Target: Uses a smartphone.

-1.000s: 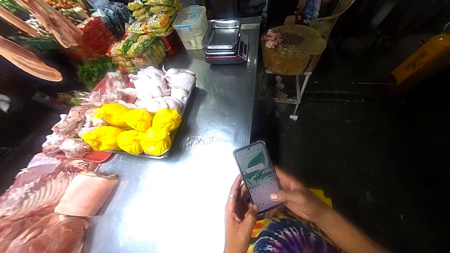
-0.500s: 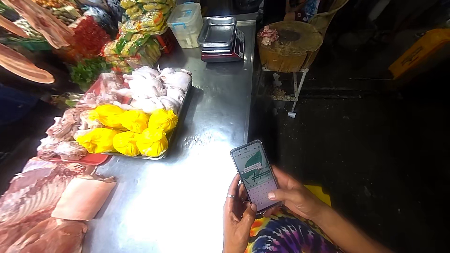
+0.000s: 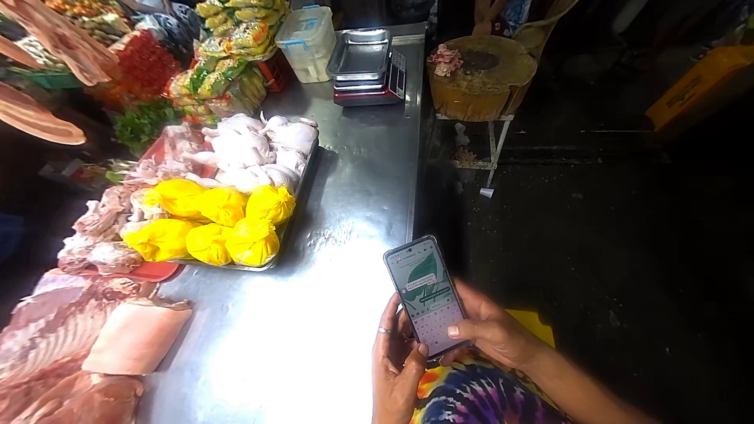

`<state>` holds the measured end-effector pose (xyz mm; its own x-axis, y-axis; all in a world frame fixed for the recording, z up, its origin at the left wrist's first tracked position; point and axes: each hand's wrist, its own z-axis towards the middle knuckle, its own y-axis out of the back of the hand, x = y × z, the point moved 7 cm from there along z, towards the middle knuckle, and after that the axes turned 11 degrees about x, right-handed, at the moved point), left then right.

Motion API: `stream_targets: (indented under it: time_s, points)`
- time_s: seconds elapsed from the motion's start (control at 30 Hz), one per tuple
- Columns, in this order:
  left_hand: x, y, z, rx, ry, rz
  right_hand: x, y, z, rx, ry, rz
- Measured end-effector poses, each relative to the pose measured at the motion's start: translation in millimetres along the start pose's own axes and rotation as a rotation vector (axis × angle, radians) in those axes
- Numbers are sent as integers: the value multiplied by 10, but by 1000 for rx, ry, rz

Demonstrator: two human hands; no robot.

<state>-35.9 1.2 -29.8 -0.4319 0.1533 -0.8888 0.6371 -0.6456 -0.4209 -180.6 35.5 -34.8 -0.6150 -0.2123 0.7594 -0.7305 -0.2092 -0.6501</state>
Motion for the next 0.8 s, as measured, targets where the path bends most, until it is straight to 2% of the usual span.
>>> stream_targets:
  time_s: [0.37,0.8]
  points:
    - [11,12,-9,-60,65,-1,12,12,-6,-11,-10,-20]
    - [-20,15,-9,-16,36,15,19,-21,13,29,0,-27]
